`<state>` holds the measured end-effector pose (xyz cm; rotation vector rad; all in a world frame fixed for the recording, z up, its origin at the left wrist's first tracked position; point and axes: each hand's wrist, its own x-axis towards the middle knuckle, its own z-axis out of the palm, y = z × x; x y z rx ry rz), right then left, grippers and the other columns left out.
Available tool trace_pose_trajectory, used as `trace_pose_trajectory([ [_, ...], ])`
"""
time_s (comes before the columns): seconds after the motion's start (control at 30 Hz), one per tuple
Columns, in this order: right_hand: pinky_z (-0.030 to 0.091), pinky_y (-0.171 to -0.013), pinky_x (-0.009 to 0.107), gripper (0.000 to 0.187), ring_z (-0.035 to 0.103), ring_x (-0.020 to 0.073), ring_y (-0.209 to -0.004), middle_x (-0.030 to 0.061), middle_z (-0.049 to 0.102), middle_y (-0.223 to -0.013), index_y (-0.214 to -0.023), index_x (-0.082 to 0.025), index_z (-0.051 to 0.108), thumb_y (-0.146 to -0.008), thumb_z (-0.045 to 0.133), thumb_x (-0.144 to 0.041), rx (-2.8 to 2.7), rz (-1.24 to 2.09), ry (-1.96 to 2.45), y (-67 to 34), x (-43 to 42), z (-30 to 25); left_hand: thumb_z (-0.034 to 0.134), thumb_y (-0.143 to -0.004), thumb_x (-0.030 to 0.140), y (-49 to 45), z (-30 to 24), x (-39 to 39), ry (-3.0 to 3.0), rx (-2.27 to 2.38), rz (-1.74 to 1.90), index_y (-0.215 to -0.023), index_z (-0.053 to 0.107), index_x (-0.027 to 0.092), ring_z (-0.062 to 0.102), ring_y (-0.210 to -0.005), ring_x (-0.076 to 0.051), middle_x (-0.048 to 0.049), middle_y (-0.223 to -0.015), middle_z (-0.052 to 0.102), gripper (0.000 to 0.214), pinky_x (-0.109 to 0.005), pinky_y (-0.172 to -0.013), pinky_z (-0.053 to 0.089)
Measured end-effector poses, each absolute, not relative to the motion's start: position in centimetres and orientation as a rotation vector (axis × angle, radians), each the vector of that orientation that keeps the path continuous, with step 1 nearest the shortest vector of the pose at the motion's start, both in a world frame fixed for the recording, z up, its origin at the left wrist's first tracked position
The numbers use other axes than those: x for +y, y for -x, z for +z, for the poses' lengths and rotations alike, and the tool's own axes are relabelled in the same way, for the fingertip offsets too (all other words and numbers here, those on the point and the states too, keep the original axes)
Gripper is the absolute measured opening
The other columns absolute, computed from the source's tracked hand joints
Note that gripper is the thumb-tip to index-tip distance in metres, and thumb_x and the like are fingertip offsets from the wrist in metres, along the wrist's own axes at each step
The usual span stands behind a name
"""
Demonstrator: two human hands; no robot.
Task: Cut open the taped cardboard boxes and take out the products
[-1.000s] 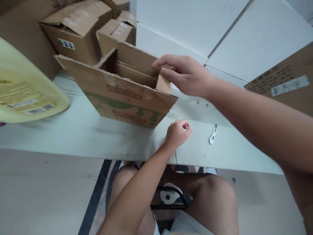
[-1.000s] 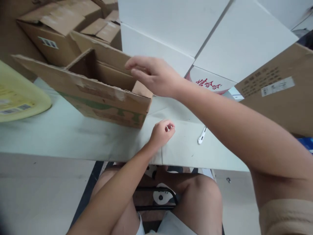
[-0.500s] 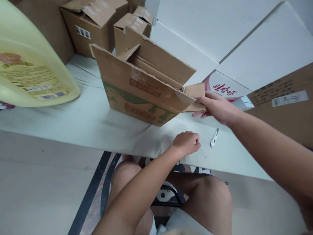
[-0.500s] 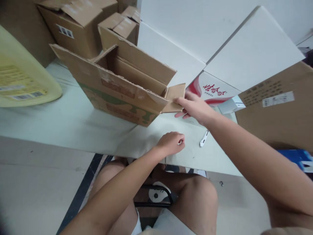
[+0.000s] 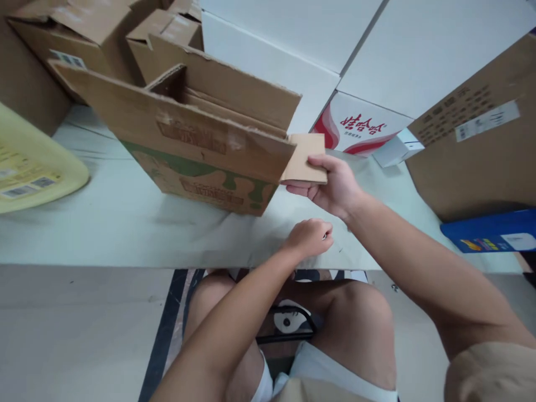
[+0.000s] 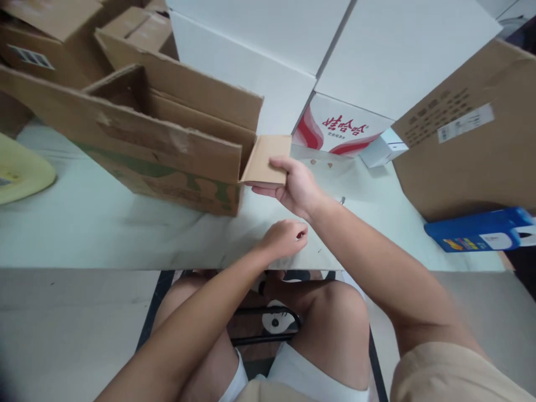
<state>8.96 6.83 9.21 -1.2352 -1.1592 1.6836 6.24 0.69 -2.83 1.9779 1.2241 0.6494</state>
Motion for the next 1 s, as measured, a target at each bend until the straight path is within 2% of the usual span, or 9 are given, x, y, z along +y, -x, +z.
trace_pose_trajectory([
  [0.1, 0.065, -0.077, 0.045, 0.029, 0.073, 0.0242, -0.081, 0.0053, 0.072, -0.091, -0.095, -0.021, 0.062, -0.07, 0.06, -0.035, -1.09, 1.493, 1.252, -13.0, 5.7, 10.4, 0.053, -0.083, 0.021, -6.7, -2.8, 0.7, -2.001, 1.191, 0.598, -0.08, 0.069, 0.023, 0.065, -0.079, -0.022, -0.0052, -0.083, 0.072, 0.016, -0.031, -0.069, 0.044],
  [0.23, 0.056, -0.102, 0.058, 0.013, 0.071, 0.0296, -0.103, 0.0073, 0.071, -0.088, -0.07, -0.026, 0.054, -0.072, 0.056, -0.038, -0.887, 1.093, 1.327, -20.9, 1.7, 11.8, 0.056, -0.082, 0.022, -6.7, -2.7, 0.6, -2.014, 1.177, 0.538, -0.082, 0.071, 0.024, 0.064, -0.071, -0.022, -0.0053, -0.077, 0.071, 0.015, -0.03, -0.063, 0.04],
  [0.33, 0.041, -0.121, 0.053, 0.017, 0.057, 0.0335, -0.133, 0.0137, 0.069, -0.119, -0.072, -0.03, 0.061, -0.081, 0.05, -0.039, -0.842, 0.757, 1.392, -27.6, -2.1, 11.7, 0.055, -0.083, 0.024, -6.5, -2.4, 0.7, -2.011, 1.202, 0.514, -0.077, 0.07, 0.023, 0.063, -0.068, -0.022, -0.0059, -0.072, 0.07, 0.016, -0.03, -0.06, 0.037],
  [0.4, 0.037, -0.123, 0.045, 0.028, 0.049, 0.0325, -0.141, 0.0156, 0.062, -0.136, -0.079, -0.031, 0.069, -0.084, 0.044, -0.043, -0.789, 0.593, 1.468, -32.1, -3.5, 11.2, 0.053, -0.084, 0.026, -6.5, -2.3, 0.8, -2.01, 1.219, 0.497, -0.07, 0.068, 0.022, 0.062, -0.066, -0.022, -0.0057, -0.066, 0.067, 0.02, -0.03, -0.059, 0.035],
  [0.47, 0.038, -0.121, 0.044, 0.032, 0.057, 0.0305, -0.134, 0.0167, 0.063, -0.134, -0.085, -0.027, 0.07, -0.084, 0.04, -0.04, -0.653, 0.509, 1.541, -36.2, -3.6, 10.7, 0.051, -0.084, 0.026, -6.5, -2.2, 0.9, -2.012, 1.226, 0.477, -0.065, 0.064, 0.021, 0.059, -0.063, -0.021, -0.0054, -0.062, 0.064, 0.024, -0.03, -0.059, 0.032],
  [0.57, 0.048, -0.113, 0.047, 0.023, 0.074, 0.0223, -0.1, 0.0093, 0.07, -0.114, -0.092, -0.021, 0.058, -0.075, 0.042, -0.02, -0.369, 0.399, 1.57, -40.9, -2.1, 9.9, 0.049, -0.083, 0.026, -6.6, -2.2, 1.1, -2.021, 1.223, 0.442, -0.059, 0.058, 0.02, 0.056, -0.061, -0.021, -0.0059, -0.06, 0.061, 0.026, -0.032, -0.058, 0.026],
  [0.67, 0.056, -0.096, 0.039, 0.027, 0.073, 0.0159, -0.075, 0.0036, 0.069, -0.098, -0.095, -0.02, 0.048, -0.071, 0.039, -0.011, -0.277, 0.392, 1.592, -43.3, 0.1, 9.1, 0.048, -0.083, 0.026, -6.7, -2.3, 1.2, -2.032, 1.223, 0.419, -0.058, 0.056, 0.02, 0.054, -0.061, -0.021, -0.0062, -0.06, 0.059, 0.027, -0.033, -0.059, 0.024],
  [0.83, 0.056, -0.082, 0.032, 0.02, 0.07, 0.015, -0.068, 0.0071, 0.067, -0.085, -0.088, -0.018, 0.053, -0.079, 0.035, -0.02, -0.349, 0.475, 1.655, -44.2, 4.0, 8.1, 0.048, -0.085, 0.025, -6.9, -2.4, 1.6, -2.028, 1.242, 0.382, -0.058, 0.055, 0.02, 0.05, -0.058, -0.019, -0.0047, -0.058, 0.056, 0.028, -0.033, -0.059, 0.023],
  [1.0, 0.055, -0.077, 0.035, 0.021, 0.071, 0.0168, -0.07, 0.0106, 0.066, -0.086, -0.082, -0.02, 0.049, -0.082, 0.028, -0.021, -0.548, 0.439, 1.812, -44.8, 8.8, 7.5, 0.049, -0.085, 0.025, -7.0, -2.7, 1.9, -2.02, 1.24, 0.351, -0.06, 0.056, 0.019, 0.051, -0.06, -0.019, -0.0045, -0.06, 0.058, 0.027, -0.033, -0.059, 0.021],
])
